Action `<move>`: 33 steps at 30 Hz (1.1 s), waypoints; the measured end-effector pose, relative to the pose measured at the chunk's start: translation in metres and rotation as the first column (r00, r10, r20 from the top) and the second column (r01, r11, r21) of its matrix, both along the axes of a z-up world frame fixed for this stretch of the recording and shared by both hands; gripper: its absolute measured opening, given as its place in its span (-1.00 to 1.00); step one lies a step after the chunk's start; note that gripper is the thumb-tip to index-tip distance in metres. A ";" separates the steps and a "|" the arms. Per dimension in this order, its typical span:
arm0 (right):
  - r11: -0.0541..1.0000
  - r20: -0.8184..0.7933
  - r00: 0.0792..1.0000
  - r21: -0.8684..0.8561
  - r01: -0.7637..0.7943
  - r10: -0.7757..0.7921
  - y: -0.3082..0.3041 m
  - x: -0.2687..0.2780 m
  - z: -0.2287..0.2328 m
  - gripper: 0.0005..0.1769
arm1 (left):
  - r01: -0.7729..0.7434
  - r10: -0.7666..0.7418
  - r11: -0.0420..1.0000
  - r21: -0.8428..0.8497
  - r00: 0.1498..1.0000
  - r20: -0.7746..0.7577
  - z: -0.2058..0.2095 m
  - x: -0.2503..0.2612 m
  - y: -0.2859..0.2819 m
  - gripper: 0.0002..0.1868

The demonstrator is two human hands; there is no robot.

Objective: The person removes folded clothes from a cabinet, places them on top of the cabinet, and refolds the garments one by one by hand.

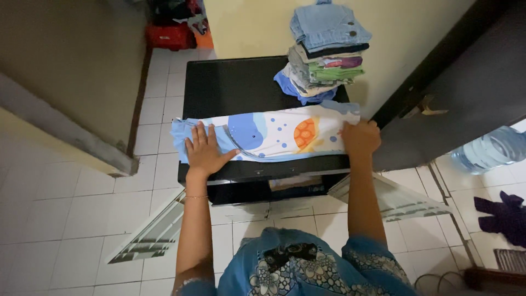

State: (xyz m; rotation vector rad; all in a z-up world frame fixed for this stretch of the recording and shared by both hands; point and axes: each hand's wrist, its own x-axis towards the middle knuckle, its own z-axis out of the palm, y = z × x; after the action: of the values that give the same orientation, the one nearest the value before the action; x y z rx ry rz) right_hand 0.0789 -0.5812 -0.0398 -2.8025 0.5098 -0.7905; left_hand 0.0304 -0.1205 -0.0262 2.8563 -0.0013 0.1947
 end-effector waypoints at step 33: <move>-0.157 0.476 0.728 0.872 -0.463 0.494 0.107 0.040 0.095 -0.85 | 0.214 -0.169 0.743 -0.635 0.977 0.131 0.026 -0.026 -0.011 -0.13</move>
State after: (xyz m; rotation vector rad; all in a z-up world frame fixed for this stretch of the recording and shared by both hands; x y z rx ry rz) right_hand 0.1187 -0.4747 0.0549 -1.3321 -0.1261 -0.0291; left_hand 0.0043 -0.1316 -0.0007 2.1304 -0.2034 0.1972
